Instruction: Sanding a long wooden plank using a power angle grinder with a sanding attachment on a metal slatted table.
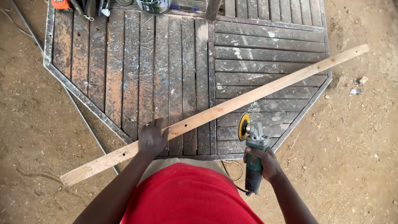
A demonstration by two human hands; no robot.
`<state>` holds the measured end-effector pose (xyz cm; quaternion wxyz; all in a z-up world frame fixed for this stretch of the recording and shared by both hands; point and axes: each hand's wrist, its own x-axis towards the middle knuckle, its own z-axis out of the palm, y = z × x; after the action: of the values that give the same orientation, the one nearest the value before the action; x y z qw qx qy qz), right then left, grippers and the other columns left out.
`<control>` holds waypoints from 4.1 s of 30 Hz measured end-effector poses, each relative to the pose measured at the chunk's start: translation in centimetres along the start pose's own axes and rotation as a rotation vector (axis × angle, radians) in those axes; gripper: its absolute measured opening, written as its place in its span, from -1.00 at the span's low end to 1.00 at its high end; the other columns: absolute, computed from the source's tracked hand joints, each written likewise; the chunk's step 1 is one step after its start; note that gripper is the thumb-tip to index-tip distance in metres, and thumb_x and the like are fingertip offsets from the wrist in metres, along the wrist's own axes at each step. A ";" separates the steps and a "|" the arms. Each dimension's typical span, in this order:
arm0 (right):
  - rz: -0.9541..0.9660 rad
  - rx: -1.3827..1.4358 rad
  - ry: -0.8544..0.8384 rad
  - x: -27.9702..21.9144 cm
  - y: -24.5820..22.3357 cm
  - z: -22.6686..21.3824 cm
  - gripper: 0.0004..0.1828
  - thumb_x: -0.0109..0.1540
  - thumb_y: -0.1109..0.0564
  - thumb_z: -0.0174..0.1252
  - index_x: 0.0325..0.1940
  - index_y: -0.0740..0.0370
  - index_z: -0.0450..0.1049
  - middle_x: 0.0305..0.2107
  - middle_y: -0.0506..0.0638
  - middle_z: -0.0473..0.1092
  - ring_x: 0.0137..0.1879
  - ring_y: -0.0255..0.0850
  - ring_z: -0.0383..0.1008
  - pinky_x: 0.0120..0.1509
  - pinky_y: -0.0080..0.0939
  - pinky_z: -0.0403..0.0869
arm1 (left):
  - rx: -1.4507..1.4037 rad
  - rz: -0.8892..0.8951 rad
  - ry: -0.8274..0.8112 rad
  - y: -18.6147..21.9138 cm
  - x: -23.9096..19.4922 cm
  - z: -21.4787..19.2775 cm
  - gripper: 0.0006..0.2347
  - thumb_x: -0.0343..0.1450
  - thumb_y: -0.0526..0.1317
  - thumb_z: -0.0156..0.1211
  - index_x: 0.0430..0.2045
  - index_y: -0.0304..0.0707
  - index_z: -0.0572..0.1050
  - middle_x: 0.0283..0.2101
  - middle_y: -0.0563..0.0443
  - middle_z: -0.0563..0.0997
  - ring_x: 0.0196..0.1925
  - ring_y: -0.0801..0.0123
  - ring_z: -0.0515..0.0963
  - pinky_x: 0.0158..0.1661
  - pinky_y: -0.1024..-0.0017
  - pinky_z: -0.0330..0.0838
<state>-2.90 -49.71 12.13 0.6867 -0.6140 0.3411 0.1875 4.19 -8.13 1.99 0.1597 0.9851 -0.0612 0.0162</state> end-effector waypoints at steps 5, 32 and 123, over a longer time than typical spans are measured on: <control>-0.055 -0.246 0.055 -1.3 -3.8 5.4 -0.40 -0.06 0.13 0.55 -0.05 0.39 0.46 -0.50 0.29 0.49 -0.37 0.11 0.57 -0.18 0.11 0.48 | 0.056 -0.406 0.006 -6.8 -5.6 -5.0 -0.62 0.50 0.03 0.12 0.06 -0.25 0.47 0.01 -0.25 0.57 0.02 -0.05 0.63 0.06 0.07 0.47; -0.068 -0.150 -0.180 -3.0 -4.2 16.2 -0.59 0.04 0.12 0.37 -0.12 0.35 0.45 -0.45 0.28 0.48 -0.32 0.12 0.59 -0.13 0.19 0.55 | -0.224 -0.966 0.106 -20.9 -18.6 -8.1 -0.46 0.50 0.16 0.06 0.19 -0.32 0.33 0.26 -0.45 0.33 0.29 -0.32 0.39 0.24 -0.12 0.22; -0.206 -1.771 -0.422 -17.2 8.8 57.6 -0.25 0.02 -0.31 0.31 0.13 0.07 0.25 -0.14 0.18 0.54 0.08 0.23 0.57 0.13 0.15 0.53 | -1.671 -1.149 -0.543 -39.3 -20.1 -5.3 0.01 0.24 0.62 -0.83 -0.19 -0.20 0.58 -0.22 -0.06 0.71 -0.06 0.09 0.66 0.13 0.14 0.11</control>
<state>-7.15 10.51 18.59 0.0264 -0.8966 -0.1163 0.4265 -10.89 32.85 -6.31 0.7535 0.4128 0.3902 -0.3311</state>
